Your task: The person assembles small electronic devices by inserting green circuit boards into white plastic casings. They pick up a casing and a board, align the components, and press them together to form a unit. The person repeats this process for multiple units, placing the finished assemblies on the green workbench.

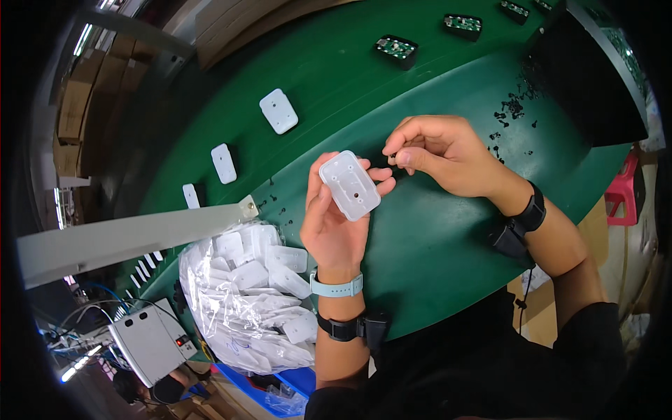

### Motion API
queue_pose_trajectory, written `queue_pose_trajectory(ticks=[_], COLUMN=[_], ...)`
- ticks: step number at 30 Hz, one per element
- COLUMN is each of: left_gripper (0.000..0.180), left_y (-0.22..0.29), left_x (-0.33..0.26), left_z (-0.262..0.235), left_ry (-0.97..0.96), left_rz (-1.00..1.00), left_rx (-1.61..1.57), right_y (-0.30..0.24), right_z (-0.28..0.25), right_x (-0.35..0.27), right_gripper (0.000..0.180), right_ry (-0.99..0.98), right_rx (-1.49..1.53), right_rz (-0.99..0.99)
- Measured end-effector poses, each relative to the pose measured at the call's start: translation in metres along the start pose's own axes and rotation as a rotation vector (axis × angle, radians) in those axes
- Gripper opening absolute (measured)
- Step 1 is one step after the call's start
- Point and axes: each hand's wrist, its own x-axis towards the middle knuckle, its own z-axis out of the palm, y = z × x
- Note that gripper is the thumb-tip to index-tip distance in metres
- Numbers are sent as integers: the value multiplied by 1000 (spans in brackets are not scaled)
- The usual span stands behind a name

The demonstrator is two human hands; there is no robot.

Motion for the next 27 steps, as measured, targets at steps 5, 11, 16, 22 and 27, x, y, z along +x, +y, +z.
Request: queue_pose_trajectory(ticks=[5,11,16,22,27], left_gripper=[45,43,42,42,41], left_y=[-4,-4,-4,-5,-5], left_x=[2,1,1,0,0], left_z=[4,2,6,5,6], left_ry=[3,26,34,47,60], left_rz=[22,40,49,61,66], left_rx=[0,39,54,70,110], right_y=[11,15,12,16,15], right_z=[-3,-1,0,-2,-2], right_x=[2,6,4,5,4], right_gripper=[8,7,8,10,11], right_ry=[34,97,91,161,145], right_rx=[-230,-380,-478,-621,-621], right_rz=[-157,-294,-313,-451,-402])
